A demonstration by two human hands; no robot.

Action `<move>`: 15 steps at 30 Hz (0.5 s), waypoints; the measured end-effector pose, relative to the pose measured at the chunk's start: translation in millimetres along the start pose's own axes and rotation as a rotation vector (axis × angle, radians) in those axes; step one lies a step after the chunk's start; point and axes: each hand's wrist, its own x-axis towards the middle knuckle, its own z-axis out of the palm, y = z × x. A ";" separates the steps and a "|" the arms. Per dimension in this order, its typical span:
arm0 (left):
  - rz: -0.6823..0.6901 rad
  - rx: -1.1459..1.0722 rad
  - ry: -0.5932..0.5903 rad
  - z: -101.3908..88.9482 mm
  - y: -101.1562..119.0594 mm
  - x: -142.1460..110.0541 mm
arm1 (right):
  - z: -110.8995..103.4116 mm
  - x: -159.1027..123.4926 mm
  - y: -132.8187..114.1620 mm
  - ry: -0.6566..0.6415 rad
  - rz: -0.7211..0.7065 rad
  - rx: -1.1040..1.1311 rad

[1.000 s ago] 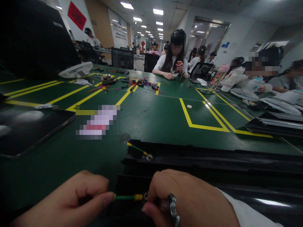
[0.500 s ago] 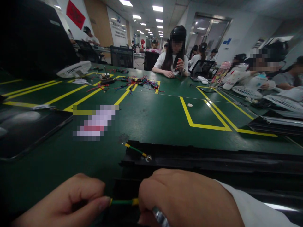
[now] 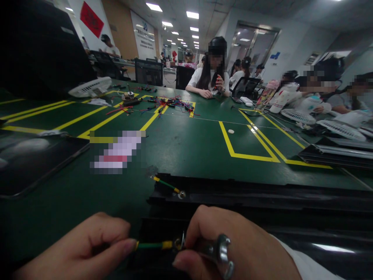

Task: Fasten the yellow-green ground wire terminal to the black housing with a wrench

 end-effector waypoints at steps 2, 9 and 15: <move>0.006 0.008 -0.034 -1.7 1.9 0.8 | 3.8 -1.3 -1.7 -0.023 0.011 -0.003; -0.006 0.008 -0.088 -4.9 2.6 1.4 | 8.3 7.2 -16.5 0.114 -0.018 -0.134; 0.010 0.004 -0.070 -5.8 5.3 1.8 | 6.9 9.4 -20.9 0.050 0.018 -0.200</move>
